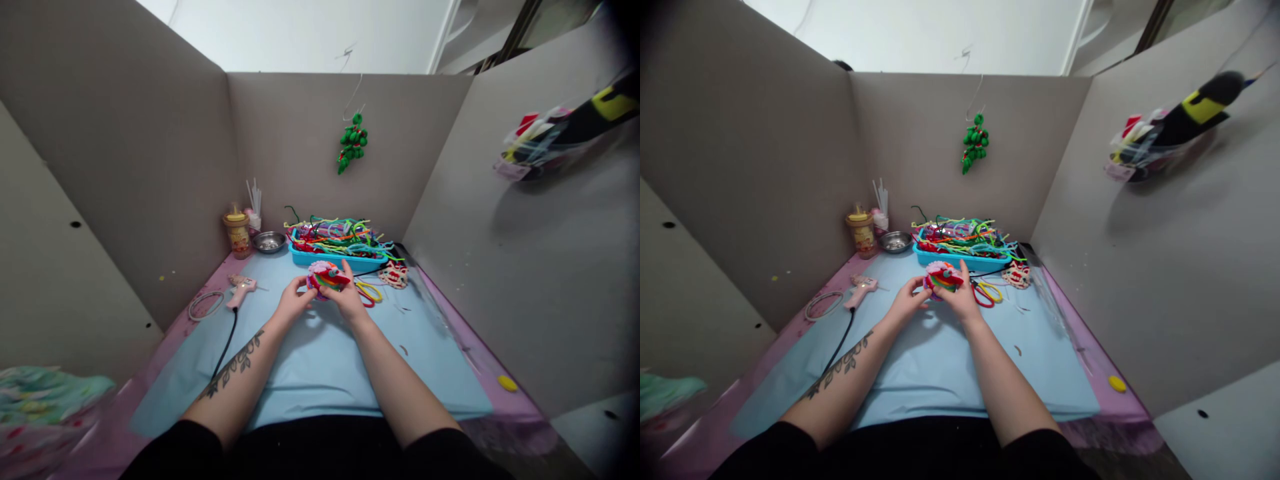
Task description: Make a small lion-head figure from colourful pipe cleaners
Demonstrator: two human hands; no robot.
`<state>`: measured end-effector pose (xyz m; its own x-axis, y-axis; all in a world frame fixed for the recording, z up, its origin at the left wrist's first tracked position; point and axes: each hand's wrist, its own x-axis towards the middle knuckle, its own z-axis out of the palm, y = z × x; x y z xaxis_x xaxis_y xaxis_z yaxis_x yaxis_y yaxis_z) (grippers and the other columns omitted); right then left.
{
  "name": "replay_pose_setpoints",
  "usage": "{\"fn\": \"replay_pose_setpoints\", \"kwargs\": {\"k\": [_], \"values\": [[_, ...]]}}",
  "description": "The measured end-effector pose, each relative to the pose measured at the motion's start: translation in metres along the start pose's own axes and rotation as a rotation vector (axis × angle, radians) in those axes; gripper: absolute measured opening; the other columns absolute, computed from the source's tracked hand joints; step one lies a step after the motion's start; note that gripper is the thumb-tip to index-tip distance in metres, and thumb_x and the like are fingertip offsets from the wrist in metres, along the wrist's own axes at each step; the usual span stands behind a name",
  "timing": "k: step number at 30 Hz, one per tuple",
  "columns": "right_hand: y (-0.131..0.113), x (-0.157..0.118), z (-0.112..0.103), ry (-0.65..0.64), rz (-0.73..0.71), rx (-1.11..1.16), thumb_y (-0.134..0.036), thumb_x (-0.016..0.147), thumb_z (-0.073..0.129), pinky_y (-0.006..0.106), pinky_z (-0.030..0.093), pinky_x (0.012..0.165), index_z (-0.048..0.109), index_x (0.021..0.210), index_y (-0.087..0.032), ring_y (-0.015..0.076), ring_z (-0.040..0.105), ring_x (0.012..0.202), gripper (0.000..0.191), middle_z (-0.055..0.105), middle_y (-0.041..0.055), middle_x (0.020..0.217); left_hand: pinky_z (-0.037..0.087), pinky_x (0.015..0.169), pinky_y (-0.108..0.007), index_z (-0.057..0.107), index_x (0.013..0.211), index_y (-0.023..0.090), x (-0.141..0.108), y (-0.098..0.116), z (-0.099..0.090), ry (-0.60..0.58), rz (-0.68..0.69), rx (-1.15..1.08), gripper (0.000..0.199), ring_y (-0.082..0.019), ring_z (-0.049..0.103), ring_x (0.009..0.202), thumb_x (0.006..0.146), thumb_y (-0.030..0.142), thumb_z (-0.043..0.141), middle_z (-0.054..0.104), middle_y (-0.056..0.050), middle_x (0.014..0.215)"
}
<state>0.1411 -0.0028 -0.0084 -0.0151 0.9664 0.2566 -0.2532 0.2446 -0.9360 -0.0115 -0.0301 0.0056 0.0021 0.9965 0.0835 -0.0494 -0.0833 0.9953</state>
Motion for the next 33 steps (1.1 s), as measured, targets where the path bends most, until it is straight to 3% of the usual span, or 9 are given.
{"fn": "replay_pose_setpoints", "kwargs": {"k": [10, 28, 33], "values": [[-0.001, 0.000, 0.000, 0.003, 0.008, -0.016, -0.033, 0.056, 0.088, 0.049, 0.042, 0.106, 0.023, 0.150, -0.030, 0.0267, 0.060, 0.116, 0.114, 0.058, 0.0091, 0.133, 0.054, 0.054, -0.021, 0.063, 0.110, 0.015, 0.001, -0.001, 0.000, 0.005, -0.015, -0.003, 0.048, -0.016, 0.066, 0.079, 0.066, 0.029, 0.076, 0.063, -0.012, 0.121], [0.009, 0.007, -0.004, 0.022, 0.038, 0.075, -0.037, 0.057, 0.088, 0.050, 0.041, 0.107, 0.027, 0.149, -0.026, 0.0271, 0.060, 0.117, 0.111, 0.061, 0.0101, 0.130, 0.054, 0.055, -0.022, 0.063, 0.116, 0.016, 0.000, 0.002, 0.001, -0.019, -0.012, -0.017, 0.053, -0.020, 0.066, 0.088, 0.069, 0.035, 0.076, 0.061, -0.012, 0.125], [0.001, 0.003, -0.001, 0.006, 0.038, 0.015, -0.037, 0.057, 0.088, 0.049, 0.042, 0.107, 0.024, 0.150, -0.026, 0.0274, 0.060, 0.118, 0.113, 0.059, 0.0113, 0.133, 0.053, 0.052, -0.020, 0.062, 0.115, 0.015, 0.000, -0.001, 0.002, -0.004, -0.013, -0.007, 0.054, -0.016, 0.066, 0.079, 0.067, 0.033, 0.078, 0.061, -0.013, 0.125]]}}
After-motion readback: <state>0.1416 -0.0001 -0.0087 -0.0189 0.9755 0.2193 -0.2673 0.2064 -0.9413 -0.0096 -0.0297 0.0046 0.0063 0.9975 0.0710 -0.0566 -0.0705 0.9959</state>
